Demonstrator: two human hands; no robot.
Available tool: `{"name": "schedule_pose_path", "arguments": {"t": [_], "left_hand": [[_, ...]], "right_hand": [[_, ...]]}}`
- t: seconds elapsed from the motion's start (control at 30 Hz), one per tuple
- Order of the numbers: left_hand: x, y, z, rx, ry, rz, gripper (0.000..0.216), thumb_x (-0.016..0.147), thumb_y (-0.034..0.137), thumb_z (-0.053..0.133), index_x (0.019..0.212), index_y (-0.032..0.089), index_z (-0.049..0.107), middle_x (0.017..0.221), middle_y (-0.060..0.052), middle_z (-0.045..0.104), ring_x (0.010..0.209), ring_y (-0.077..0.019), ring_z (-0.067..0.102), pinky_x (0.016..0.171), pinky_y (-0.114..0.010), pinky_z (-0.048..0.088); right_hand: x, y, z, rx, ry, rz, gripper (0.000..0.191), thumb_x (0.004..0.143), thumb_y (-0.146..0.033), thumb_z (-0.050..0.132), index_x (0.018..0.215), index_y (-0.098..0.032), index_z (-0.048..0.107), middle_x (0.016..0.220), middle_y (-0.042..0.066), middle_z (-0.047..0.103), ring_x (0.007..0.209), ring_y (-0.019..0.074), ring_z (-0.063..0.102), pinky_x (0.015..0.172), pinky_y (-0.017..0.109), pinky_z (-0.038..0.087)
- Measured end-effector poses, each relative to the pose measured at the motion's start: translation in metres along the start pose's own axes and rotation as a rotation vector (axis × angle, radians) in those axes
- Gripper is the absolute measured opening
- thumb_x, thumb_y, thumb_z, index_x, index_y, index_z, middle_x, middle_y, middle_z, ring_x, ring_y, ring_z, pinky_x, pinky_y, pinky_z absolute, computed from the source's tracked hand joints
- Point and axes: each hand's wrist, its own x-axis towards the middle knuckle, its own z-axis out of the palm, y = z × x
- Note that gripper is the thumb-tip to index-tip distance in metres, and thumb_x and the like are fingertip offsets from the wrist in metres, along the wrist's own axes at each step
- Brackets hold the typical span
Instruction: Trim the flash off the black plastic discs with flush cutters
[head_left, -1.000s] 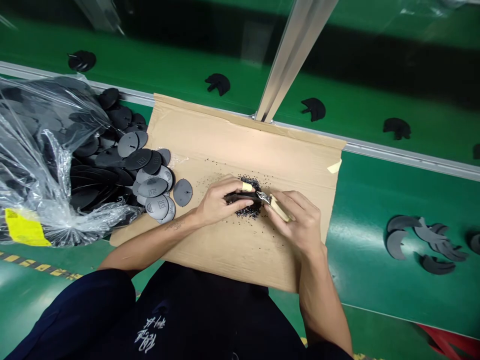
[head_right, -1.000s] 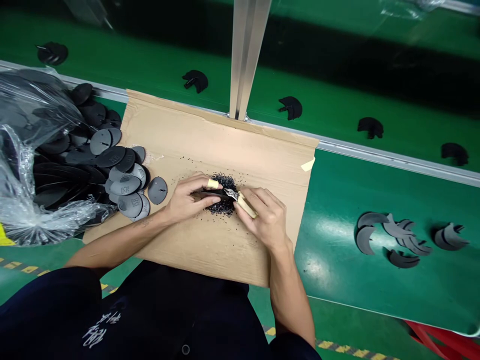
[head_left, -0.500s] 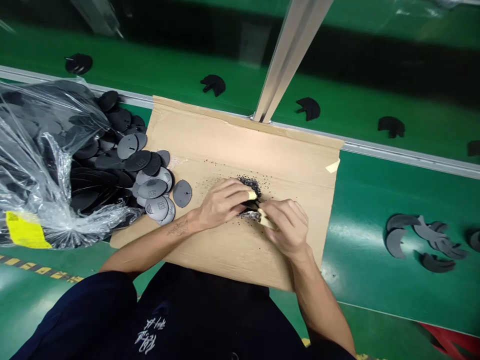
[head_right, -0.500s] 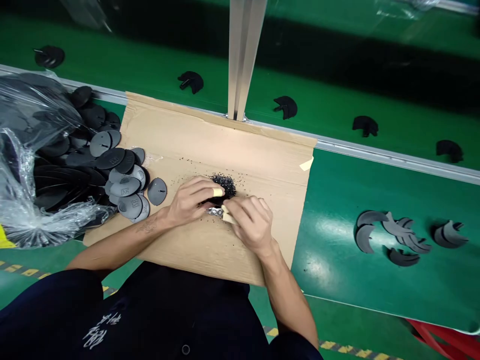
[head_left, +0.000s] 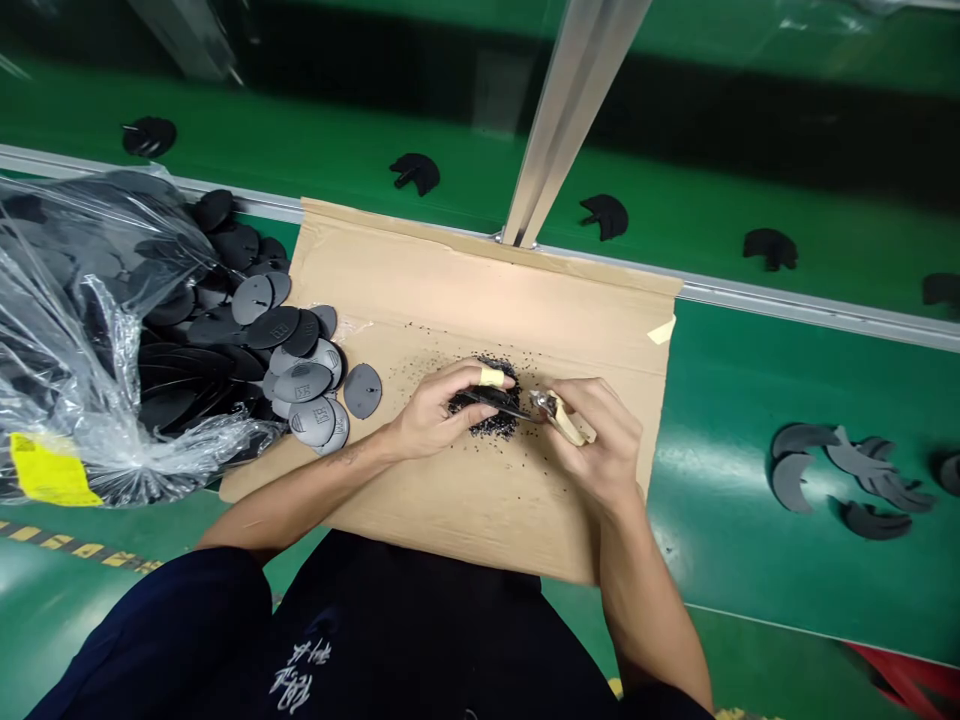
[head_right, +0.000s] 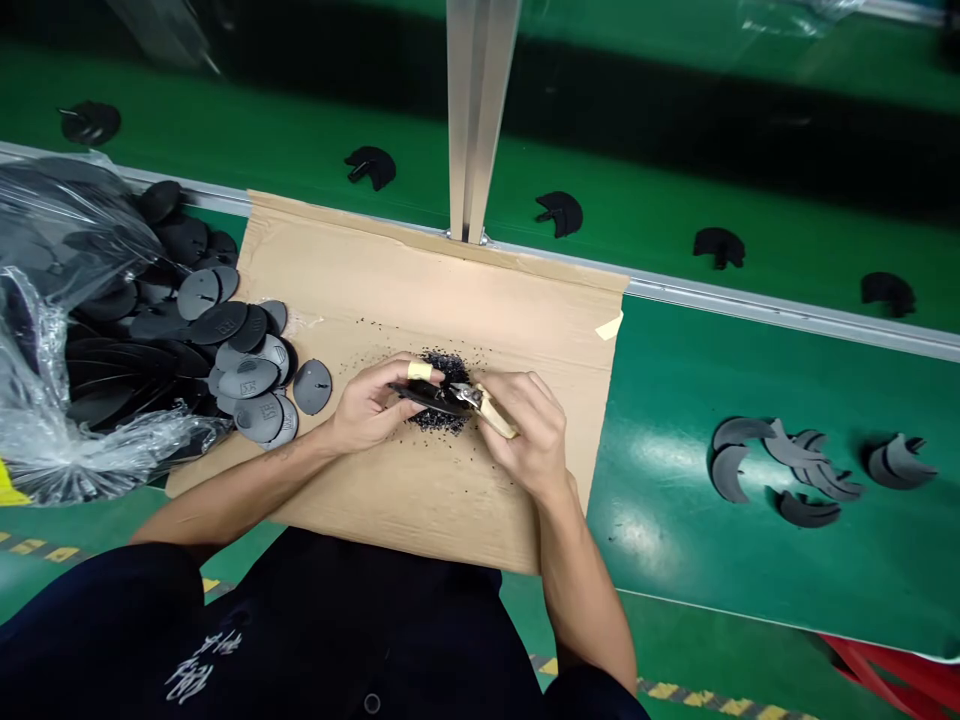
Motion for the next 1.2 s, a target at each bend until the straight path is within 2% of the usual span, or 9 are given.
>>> {"name": "schedule_pose_path", "arguments": {"t": [0.1,0.3,0.77,0.93,1.2], "left_hand": [[0.0,0.001,-0.0001,-0.016,0.0,0.036,0.024,0.096,0.033,0.066,0.113,0.018,0.073,0.102,-0.009,0.073,0.096,-0.0166,0.069,0.085,-0.031,0.057],[-0.0003,0.0021,-0.0002,-0.06,0.007,0.064,0.023,0.096,0.03,0.067,0.114,0.016,0.072,0.103,-0.009,0.071,0.097,-0.0146,0.068,0.086,-0.027,0.056],[0.0007,0.0034,0.0015,-0.034,0.031,0.072,0.024,0.095,0.032,0.068,0.114,0.018,0.073,0.099,-0.008,0.072,0.093,-0.0153,0.069,0.081,-0.029,0.058],[0.0008,0.003,0.0024,-0.041,0.037,0.102,0.025,0.095,0.032,0.068,0.114,0.018,0.073,0.099,-0.008,0.072,0.091,-0.0147,0.069,0.078,-0.028,0.057],[0.0,0.0027,0.0016,-0.01,0.022,0.105,0.025,0.097,0.034,0.065,0.115,0.019,0.073,0.1,-0.008,0.073,0.09,-0.0145,0.07,0.076,-0.028,0.058]], "right_hand": [[-0.0007,0.0023,0.0015,-0.021,-0.054,-0.046,0.036,0.09,-0.015,0.064,0.126,-0.025,0.065,0.108,0.009,0.075,0.089,0.0225,0.069,0.073,0.039,0.056],[-0.0027,0.0071,0.0025,-0.027,-0.05,-0.109,0.04,0.09,-0.013,0.065,0.128,-0.025,0.064,0.107,0.009,0.075,0.088,0.0214,0.069,0.072,0.037,0.055],[-0.0053,0.0099,0.0036,-0.151,-0.027,-0.137,0.046,0.091,-0.016,0.068,0.135,-0.029,0.063,0.101,0.006,0.076,0.083,0.0203,0.069,0.069,0.035,0.054],[-0.0053,0.0099,0.0042,-0.179,-0.013,-0.168,0.044,0.091,-0.015,0.068,0.133,-0.026,0.064,0.096,0.006,0.076,0.08,0.0191,0.067,0.065,0.033,0.051],[-0.0063,0.0097,0.0044,-0.128,-0.025,-0.142,0.042,0.091,-0.016,0.067,0.131,-0.027,0.065,0.096,0.006,0.075,0.079,0.0187,0.066,0.064,0.033,0.051]]}}
